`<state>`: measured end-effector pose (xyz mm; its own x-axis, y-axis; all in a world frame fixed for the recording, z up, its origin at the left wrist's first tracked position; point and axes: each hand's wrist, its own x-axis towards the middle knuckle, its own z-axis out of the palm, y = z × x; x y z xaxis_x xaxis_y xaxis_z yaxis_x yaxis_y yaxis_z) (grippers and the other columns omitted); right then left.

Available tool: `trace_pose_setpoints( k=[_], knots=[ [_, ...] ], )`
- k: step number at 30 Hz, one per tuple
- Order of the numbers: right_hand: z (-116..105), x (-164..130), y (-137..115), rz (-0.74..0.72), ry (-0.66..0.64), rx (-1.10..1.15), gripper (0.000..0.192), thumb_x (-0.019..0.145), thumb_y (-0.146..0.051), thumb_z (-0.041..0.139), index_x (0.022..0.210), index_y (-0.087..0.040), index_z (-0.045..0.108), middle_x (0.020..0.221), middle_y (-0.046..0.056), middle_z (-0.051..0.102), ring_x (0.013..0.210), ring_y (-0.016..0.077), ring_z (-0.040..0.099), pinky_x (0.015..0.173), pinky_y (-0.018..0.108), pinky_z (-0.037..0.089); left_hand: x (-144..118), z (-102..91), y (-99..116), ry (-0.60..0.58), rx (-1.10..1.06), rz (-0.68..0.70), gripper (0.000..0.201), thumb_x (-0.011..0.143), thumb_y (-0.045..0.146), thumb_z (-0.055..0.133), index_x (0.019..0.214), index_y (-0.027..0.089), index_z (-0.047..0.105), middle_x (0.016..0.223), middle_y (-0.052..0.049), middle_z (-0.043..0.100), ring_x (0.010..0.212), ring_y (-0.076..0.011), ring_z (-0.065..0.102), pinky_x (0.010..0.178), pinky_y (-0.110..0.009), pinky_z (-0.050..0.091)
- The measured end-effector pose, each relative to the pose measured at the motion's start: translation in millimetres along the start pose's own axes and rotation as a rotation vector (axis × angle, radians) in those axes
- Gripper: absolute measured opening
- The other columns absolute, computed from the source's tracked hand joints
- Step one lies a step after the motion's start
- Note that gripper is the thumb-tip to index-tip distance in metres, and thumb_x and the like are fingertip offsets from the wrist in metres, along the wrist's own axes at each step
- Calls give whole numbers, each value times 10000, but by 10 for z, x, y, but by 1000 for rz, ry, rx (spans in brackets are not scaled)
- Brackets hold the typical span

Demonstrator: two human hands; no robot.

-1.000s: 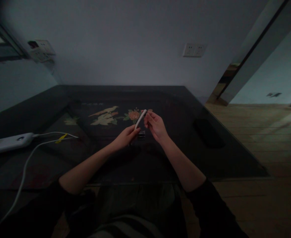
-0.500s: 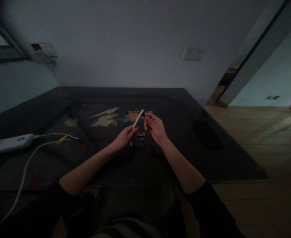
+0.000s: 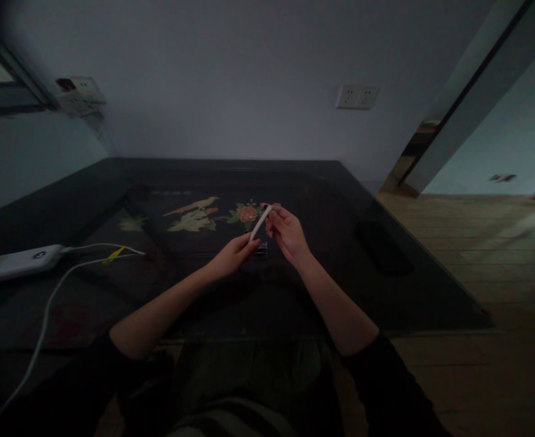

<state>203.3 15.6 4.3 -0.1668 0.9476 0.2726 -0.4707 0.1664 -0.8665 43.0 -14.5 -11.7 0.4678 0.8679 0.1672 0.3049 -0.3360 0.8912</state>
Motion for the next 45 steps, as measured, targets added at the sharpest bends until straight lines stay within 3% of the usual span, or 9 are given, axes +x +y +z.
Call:
trace_pose_setpoints(
  k=[15,28,40,45],
  knots=[
    [-30,9,46,-9,-12,-49,410,685,-548,760,843,-191,637,574,-53,486,507,81,404,468,239,317,74,-25,-100,88,-25,-65,315,906,470,407,813,176,472,591,53,382,544,-92,375,505,-211,305],
    [-38,21,60,3,-4,-17,429,666,-501,795,924,-195,639,566,-59,501,504,84,410,470,241,319,74,-22,-91,113,-31,-70,285,909,443,405,805,182,459,588,55,392,549,-98,376,532,-226,303],
    [-3,9,13,13,21,-1,452,634,-499,816,947,-188,716,577,-53,473,520,72,397,463,223,333,1,46,-5,-8,-57,-20,319,909,472,400,880,168,489,605,53,379,565,-96,372,526,-210,308],
    [-12,13,35,6,13,16,425,653,-484,809,942,-186,720,582,-52,472,515,69,394,454,220,327,12,24,-9,9,-38,-18,321,908,468,401,883,165,505,624,48,392,582,-100,382,547,-214,316]
  ],
)
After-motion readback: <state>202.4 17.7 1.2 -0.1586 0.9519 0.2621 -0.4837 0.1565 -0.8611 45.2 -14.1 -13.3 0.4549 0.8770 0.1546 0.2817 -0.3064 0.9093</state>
